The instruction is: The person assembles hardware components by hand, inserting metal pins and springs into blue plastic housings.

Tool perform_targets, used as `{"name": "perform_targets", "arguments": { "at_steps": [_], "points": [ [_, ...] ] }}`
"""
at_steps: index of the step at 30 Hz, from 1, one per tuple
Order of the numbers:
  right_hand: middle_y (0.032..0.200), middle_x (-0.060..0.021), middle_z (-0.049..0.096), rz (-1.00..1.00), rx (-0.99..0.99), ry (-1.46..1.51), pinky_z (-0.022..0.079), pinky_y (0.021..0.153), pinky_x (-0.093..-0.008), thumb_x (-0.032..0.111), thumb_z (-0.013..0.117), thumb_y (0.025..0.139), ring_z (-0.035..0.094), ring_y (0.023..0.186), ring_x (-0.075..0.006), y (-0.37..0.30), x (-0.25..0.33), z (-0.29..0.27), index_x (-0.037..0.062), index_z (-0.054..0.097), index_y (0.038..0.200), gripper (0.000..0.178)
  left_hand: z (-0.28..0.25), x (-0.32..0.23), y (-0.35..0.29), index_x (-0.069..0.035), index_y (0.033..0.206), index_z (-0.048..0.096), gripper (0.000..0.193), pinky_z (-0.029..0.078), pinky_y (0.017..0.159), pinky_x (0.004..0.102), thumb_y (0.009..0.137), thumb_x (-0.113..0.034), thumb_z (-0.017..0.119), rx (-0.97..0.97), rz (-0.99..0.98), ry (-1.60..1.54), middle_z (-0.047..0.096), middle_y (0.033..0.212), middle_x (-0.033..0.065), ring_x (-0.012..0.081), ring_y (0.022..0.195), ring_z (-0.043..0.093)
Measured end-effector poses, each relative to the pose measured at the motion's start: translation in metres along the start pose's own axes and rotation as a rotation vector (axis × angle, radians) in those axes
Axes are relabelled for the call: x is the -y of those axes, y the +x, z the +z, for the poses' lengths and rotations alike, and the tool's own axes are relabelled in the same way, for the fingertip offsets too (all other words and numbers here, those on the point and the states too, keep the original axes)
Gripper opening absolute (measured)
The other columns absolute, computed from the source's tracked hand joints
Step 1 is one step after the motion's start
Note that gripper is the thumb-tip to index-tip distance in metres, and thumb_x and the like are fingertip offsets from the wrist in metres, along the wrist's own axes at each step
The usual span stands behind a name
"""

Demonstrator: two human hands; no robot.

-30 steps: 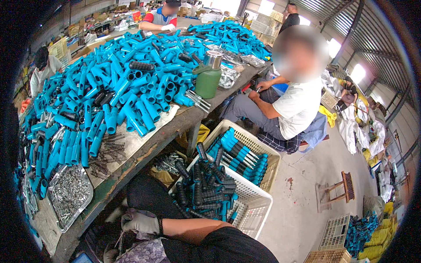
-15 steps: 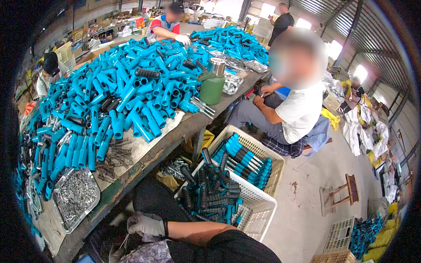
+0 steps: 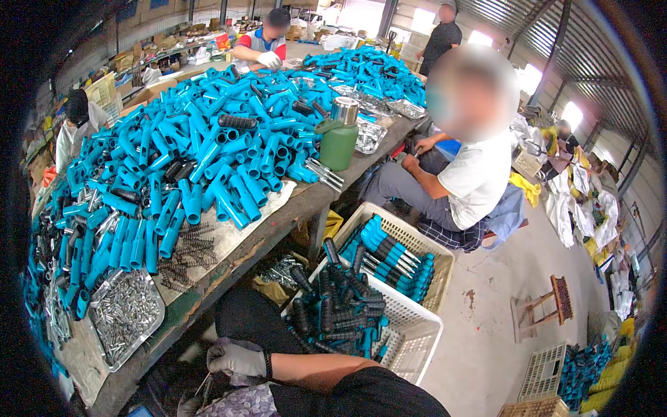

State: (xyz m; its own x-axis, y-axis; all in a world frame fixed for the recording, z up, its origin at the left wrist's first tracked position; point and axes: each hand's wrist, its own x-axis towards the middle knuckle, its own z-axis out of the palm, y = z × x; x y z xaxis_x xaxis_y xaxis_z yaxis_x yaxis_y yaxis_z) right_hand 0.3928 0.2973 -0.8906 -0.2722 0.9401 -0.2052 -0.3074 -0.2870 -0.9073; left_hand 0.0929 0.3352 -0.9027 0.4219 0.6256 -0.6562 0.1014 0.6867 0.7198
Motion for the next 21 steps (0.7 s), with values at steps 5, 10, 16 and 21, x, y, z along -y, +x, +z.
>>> {"name": "perform_targets", "arguments": {
  "at_steps": [5,10,16,21],
  "points": [
    [0.072,0.0044,0.052,-0.029,0.002,0.05,0.035,0.056,-0.0235,0.018,0.068,0.086,0.045,0.063,-0.0059,-0.002,0.014,0.01,0.0065,0.063,0.089,0.013,0.001,-0.002,-0.001,-0.005,0.132,0.057,0.04,0.048,0.094,0.0333,0.093,-0.014,0.064,0.003,0.009,0.0,0.065,0.116,0.0106,0.0199,0.107,0.059],
    [0.072,0.0048,0.052,-0.074,-0.033,0.026,0.036,0.058,-0.0229,0.018,0.067,0.086,0.045,0.064,-0.0055,-0.011,0.033,0.017,0.0068,0.063,0.089,0.012,0.0,-0.005,-0.001,-0.005,0.132,0.057,0.04,0.048,0.094,0.0331,0.093,-0.013,0.064,0.003,0.009,0.017,0.065,0.116,0.0105,0.0198,0.107,0.059],
    [0.073,0.0053,0.051,-0.071,-0.039,-0.009,0.035,0.059,-0.0228,0.018,0.067,0.085,0.045,0.065,-0.0052,-0.007,0.026,0.013,0.0066,0.063,0.089,0.012,0.0,-0.009,0.0,-0.005,0.131,0.057,0.04,0.048,0.094,0.0329,0.093,-0.013,0.064,0.005,0.012,0.035,0.065,0.116,0.0103,0.0196,0.106,0.059],
    [0.072,0.0056,0.051,-0.014,0.002,0.031,0.035,0.058,-0.023,0.018,0.067,0.086,0.044,0.064,-0.005,-0.005,0.02,0.011,0.0064,0.063,0.089,0.013,0.001,-0.011,0.004,-0.005,0.131,0.057,0.04,0.048,0.094,0.0328,0.092,-0.012,0.064,0.012,0.014,0.045,0.065,0.116,0.0101,0.0195,0.106,0.06]
  ]
}}
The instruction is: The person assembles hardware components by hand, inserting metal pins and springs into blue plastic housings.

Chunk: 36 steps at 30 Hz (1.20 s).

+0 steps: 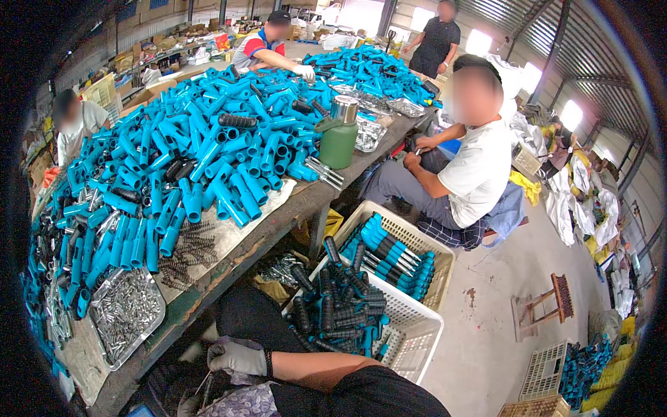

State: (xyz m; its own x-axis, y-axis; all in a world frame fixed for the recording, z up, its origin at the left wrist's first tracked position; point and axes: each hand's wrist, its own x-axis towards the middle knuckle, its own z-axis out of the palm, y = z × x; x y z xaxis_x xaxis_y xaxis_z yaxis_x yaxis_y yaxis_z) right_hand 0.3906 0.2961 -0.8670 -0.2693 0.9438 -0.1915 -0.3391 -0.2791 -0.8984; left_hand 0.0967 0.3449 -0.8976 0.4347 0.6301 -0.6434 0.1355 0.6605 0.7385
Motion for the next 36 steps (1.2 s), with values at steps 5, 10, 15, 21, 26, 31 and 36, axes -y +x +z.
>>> {"name": "perform_targets", "arguments": {
  "at_steps": [5,10,15,21,26,31,36],
  "points": [
    [0.072,0.0055,0.051,0.001,0.017,0.001,0.035,0.058,-0.0227,0.017,0.067,0.085,0.044,0.064,-0.005,0.001,-0.004,-0.002,0.0063,0.063,0.09,0.013,0.002,-0.001,0.002,-0.004,0.131,0.057,0.04,0.048,0.094,0.0326,0.092,-0.012,0.064,0.009,-0.001,0.01,0.065,0.116,0.01,0.0194,0.106,0.06],
    [0.072,0.0051,0.052,-0.004,0.002,-0.005,0.035,0.058,-0.0228,0.018,0.067,0.086,0.045,0.065,-0.0051,0.001,-0.001,0.0,0.0057,0.063,0.09,0.014,0.003,-0.004,0.003,-0.004,0.131,0.057,0.04,0.048,0.093,0.0324,0.092,-0.011,0.064,0.014,0.002,0.021,0.065,0.116,0.0098,0.0193,0.106,0.06],
    [0.073,0.0048,0.053,-0.006,-0.016,0.006,0.036,0.058,-0.0229,0.018,0.067,0.086,0.046,0.065,-0.0053,-0.001,0.001,0.001,0.0055,0.064,0.09,0.014,0.004,-0.006,0.004,-0.004,0.131,0.057,0.04,0.048,0.093,0.0323,0.092,-0.011,0.063,0.018,0.005,0.031,0.065,0.115,0.0097,0.0191,0.105,0.06],
    [0.073,0.0049,0.053,-0.013,-0.007,-0.007,0.036,0.058,-0.0227,0.018,0.067,0.086,0.046,0.064,-0.0054,0.001,-0.001,0.0,0.0056,0.064,0.09,0.014,0.004,-0.007,0.003,-0.004,0.13,0.057,0.04,0.048,0.093,0.0321,0.091,-0.01,0.063,0.022,0.005,0.043,0.065,0.115,0.0095,0.019,0.105,0.06],
    [0.073,0.005,0.052,-0.016,-0.012,-0.016,0.035,0.057,-0.0228,0.018,0.067,0.086,0.045,0.063,-0.0052,0.001,-0.002,0.0,0.0057,0.064,0.09,0.014,0.005,-0.007,0.003,-0.004,0.13,0.057,0.04,0.048,0.093,0.0319,0.091,-0.01,0.063,0.025,0.007,0.051,0.065,0.115,0.0093,0.0189,0.105,0.06],
    [0.072,0.0051,0.052,-0.041,-0.016,0.014,0.035,0.057,-0.023,0.018,0.067,0.086,0.044,0.063,-0.0053,-0.001,0.005,0.004,0.006,0.064,0.09,0.013,0.005,-0.007,0.003,-0.004,0.13,0.057,0.04,0.048,0.092,0.0318,0.091,-0.01,0.063,0.028,0.008,0.059,0.065,0.115,0.0092,0.0187,0.104,0.06],
    [0.072,0.005,0.052,0.003,-0.002,0.005,0.035,0.058,-0.0232,0.018,0.068,0.086,0.044,0.063,-0.0055,0.003,-0.006,-0.001,0.0062,0.064,0.089,0.013,0.007,-0.007,0.002,-0.003,0.13,0.057,0.04,0.048,0.092,0.0316,0.09,-0.009,0.063,0.034,0.008,0.068,0.065,0.115,0.009,0.0186,0.104,0.06]
  ]
}}
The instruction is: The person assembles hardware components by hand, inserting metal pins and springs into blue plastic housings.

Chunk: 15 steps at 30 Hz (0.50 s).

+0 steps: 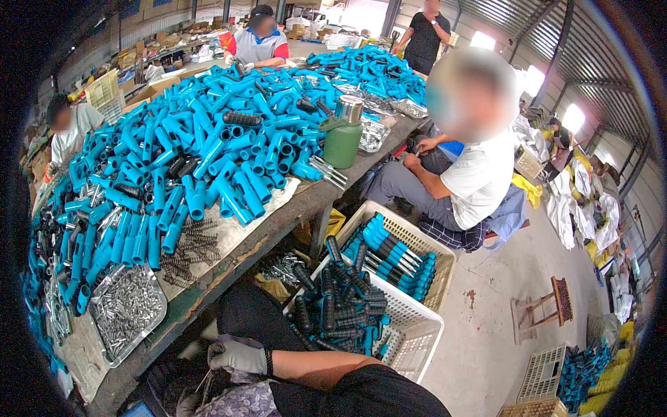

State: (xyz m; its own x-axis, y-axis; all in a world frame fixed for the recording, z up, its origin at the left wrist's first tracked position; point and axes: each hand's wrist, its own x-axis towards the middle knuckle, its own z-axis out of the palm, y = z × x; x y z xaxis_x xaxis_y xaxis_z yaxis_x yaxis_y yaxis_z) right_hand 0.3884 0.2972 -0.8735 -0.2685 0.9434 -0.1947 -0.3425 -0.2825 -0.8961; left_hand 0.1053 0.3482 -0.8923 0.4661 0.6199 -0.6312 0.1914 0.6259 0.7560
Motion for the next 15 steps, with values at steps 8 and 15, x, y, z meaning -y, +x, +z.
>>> {"name": "perform_targets", "arguments": {
  "at_steps": [8,15],
  "points": [
    [0.073,0.0055,0.052,-0.009,0.033,-0.068,0.036,0.058,-0.0237,0.018,0.067,0.086,0.044,0.065,-0.0056,0.002,0.002,0.001,0.0069,0.063,0.091,0.013,-0.001,0.001,-0.008,-0.003,0.129,0.058,0.04,0.048,0.092,0.0314,0.09,-0.008,0.063,-0.004,0.003,0.006,0.065,0.114,0.0088,0.0184,0.104,0.06],
    [0.075,0.0058,0.053,0.041,0.024,-0.102,0.037,0.059,-0.0231,0.019,0.066,0.087,0.047,0.066,-0.0052,0.001,0.003,0.0,0.0072,0.063,0.092,0.014,-0.001,0.005,-0.014,-0.003,0.129,0.058,0.04,0.048,0.092,0.0312,0.09,-0.008,0.063,-0.008,0.014,0.009,0.065,0.114,0.0086,0.0183,0.103,0.06]
  ]
}}
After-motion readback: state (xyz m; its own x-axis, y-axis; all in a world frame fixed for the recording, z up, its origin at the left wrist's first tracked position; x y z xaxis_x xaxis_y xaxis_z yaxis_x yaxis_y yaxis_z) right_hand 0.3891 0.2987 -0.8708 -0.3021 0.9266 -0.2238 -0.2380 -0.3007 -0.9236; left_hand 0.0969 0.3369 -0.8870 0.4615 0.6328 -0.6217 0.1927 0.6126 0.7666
